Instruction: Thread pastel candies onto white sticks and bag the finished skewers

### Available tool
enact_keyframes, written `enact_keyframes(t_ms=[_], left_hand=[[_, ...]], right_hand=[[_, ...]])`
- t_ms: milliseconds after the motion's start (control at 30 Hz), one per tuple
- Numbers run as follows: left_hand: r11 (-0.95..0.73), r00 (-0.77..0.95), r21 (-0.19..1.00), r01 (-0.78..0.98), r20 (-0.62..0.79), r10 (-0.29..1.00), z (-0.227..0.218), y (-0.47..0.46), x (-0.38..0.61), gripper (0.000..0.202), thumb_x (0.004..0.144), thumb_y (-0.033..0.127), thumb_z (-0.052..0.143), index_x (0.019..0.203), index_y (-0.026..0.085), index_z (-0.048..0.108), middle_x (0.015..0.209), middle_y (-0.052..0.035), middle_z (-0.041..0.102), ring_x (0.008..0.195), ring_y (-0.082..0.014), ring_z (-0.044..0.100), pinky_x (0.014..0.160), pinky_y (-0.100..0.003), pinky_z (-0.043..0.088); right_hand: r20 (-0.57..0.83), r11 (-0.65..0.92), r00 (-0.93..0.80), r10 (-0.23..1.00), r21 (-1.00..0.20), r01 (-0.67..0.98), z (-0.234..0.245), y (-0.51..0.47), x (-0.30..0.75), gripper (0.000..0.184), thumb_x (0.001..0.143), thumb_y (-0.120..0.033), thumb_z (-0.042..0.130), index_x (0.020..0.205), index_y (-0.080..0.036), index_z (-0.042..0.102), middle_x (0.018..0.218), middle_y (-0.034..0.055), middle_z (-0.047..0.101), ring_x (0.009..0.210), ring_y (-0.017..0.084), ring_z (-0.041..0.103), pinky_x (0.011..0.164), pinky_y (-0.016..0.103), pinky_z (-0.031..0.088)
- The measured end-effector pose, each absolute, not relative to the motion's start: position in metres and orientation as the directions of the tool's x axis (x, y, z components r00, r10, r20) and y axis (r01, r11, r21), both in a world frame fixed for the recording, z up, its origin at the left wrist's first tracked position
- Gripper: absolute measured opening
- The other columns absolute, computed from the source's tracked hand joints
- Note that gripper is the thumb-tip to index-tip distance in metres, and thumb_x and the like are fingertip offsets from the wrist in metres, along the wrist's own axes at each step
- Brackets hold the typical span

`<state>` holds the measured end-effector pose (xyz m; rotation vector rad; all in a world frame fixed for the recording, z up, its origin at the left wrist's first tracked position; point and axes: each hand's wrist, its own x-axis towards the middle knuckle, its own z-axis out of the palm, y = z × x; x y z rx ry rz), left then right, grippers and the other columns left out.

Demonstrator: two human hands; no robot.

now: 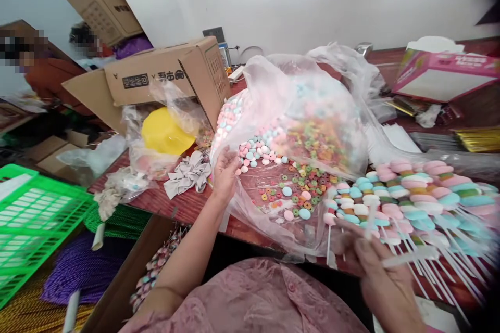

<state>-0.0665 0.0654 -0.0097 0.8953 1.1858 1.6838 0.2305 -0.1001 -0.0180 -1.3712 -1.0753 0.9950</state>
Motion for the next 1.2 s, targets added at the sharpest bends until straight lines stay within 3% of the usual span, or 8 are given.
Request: enact_keyframes(t_ms=[133,233,300,500,767,967,1067,1200], left_hand=[[-0.156,-0.183,0.964,0.218,0.197,0.963,-0.021,0.054,-0.071,0.03,0.083,0.024,0.062,0.112,0.017,0.066,0.099,-0.0074,0.068,0.09,-0.0182,0.064,0.079,-0.032,0.055],[-0.211,0.027,0.633,0.745,0.287,0.957,-0.019,0.055,-0.073,0.027,0.086,0.013,0.053,0.109,0.014,0.067,0.111,-0.0128,0.067,0.105,-0.024,0.061,0.096,-0.041,0.05],[-0.216,0.139,0.373,0.902,0.222,0.965,-0.016,0.061,-0.073,0.03,0.083,0.005,0.049,0.104,0.013,0.068,0.112,-0.0155,0.066,0.112,-0.0277,0.057,0.102,-0.046,0.046],[-0.231,0.201,0.271,0.934,0.133,0.97,-0.018,0.069,-0.075,0.04,0.076,0.0,0.049,0.107,0.014,0.068,0.11,-0.0144,0.069,0.114,-0.0281,0.058,0.105,-0.045,0.043],[-0.17,0.095,0.453,0.875,0.185,0.978,-0.023,0.082,-0.08,0.037,0.095,0.029,0.043,0.123,0.02,0.066,0.117,-0.0101,0.072,0.115,-0.0301,0.063,0.104,-0.045,0.045],[-0.304,0.175,0.407,0.861,0.323,0.93,-0.026,0.084,-0.067,0.051,0.088,0.017,0.047,0.138,0.017,0.054,0.147,-0.0107,0.052,0.142,-0.0297,0.039,0.124,-0.046,0.02],[-0.364,0.258,0.325,0.873,0.325,0.91,-0.025,0.08,-0.069,0.053,0.09,0.014,0.039,0.142,0.016,0.049,0.144,-0.0113,0.055,0.142,-0.028,0.039,0.124,-0.048,0.019],[-0.348,0.267,0.255,0.902,0.305,0.914,-0.024,0.081,-0.073,0.047,0.089,0.013,0.041,0.133,0.014,0.058,0.136,-0.0134,0.061,0.137,-0.0284,0.045,0.124,-0.046,0.021]], right_hand=[[-0.081,-0.083,0.176,0.981,-0.997,-0.001,-0.035,-0.083,0.191,0.046,0.086,-0.054,0.063,0.114,-0.019,0.074,0.073,0.004,0.065,0.071,0.019,0.06,0.062,0.027,0.051],[-0.036,-0.048,0.192,0.981,-0.997,0.058,-0.031,-0.078,0.185,0.043,0.086,-0.052,0.064,0.113,-0.02,0.075,0.075,0.0036,0.064,0.074,0.019,0.059,0.066,0.028,0.05],[-0.005,-0.015,0.147,0.989,-0.997,0.069,-0.027,-0.075,0.184,0.039,0.089,-0.052,0.06,0.104,-0.02,0.077,0.071,0.003,0.062,0.069,0.017,0.056,0.064,0.027,0.048],[0.057,0.056,0.002,0.998,-0.989,0.134,-0.028,-0.066,0.173,0.043,0.094,-0.053,0.05,0.102,-0.021,0.076,0.065,0.0016,0.058,0.063,0.018,0.053,0.06,0.028,0.048],[0.103,0.102,-0.011,0.995,-0.965,0.242,-0.047,-0.066,0.17,0.044,0.094,-0.051,0.049,0.117,-0.022,0.073,0.088,0.0068,0.072,0.091,0.027,0.065,0.086,0.038,0.053],[0.071,0.099,-0.113,0.991,-0.958,0.268,-0.04,-0.064,0.173,0.044,0.095,-0.051,0.048,0.121,-0.023,0.07,0.098,0.0073,0.072,0.093,0.027,0.064,0.096,0.041,0.049],[0.048,0.063,-0.074,0.996,-0.974,0.217,-0.043,-0.064,0.176,0.039,0.094,-0.05,0.05,0.11,-0.023,0.074,0.089,0.0065,0.07,0.09,0.026,0.063,0.086,0.037,0.051],[-0.021,-0.019,0.068,0.997,-0.999,-0.025,-0.048,-0.063,0.173,0.036,0.093,-0.05,0.053,0.091,-0.02,0.074,0.061,0.0006,0.054,0.057,0.016,0.049,0.054,0.027,0.042]])
